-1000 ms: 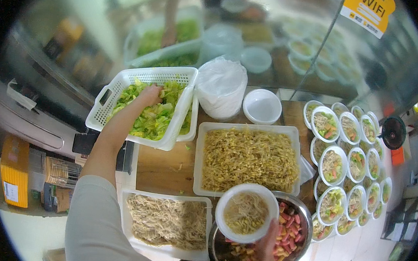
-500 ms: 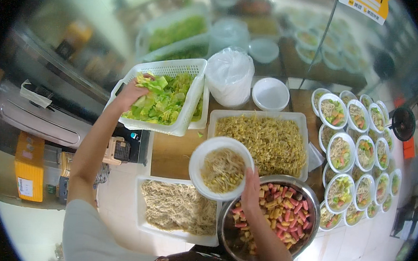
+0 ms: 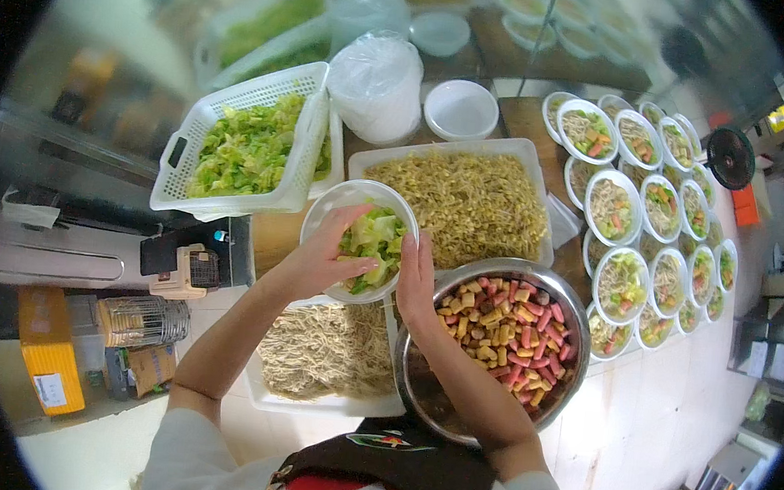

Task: The person assembles multiple noodle bowls by hand, adding noodles, lettuce, and diced meat into each bowl. The person places each completed bowl on the counter in a row.

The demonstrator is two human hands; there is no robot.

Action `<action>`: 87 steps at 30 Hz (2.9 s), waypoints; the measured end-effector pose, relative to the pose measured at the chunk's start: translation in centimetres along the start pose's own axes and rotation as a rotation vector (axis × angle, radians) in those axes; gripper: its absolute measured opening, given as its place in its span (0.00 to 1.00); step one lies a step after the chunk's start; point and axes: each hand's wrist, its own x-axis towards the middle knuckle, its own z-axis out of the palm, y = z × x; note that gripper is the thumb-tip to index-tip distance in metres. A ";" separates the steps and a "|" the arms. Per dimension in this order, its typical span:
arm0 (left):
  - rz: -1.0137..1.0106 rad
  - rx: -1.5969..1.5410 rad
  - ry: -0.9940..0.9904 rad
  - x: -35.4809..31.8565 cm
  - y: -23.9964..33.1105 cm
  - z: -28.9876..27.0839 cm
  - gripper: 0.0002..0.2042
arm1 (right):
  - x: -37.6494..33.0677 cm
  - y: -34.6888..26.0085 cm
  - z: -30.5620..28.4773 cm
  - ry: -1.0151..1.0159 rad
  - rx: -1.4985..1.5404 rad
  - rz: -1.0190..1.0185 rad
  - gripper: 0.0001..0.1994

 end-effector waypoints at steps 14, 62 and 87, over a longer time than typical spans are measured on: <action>0.008 0.203 0.236 0.3 -0.8 -4.1 0.14 | -0.5 1.8 -2.7 -0.009 0.122 0.090 0.27; 0.238 0.198 0.127 -3.3 21.6 30.8 0.09 | -16.5 -5.8 -40.0 -0.088 0.055 -0.017 0.28; -0.359 0.413 0.222 -7.9 2.6 39.2 0.15 | -15.7 -12.1 -50.7 0.256 0.060 0.083 0.29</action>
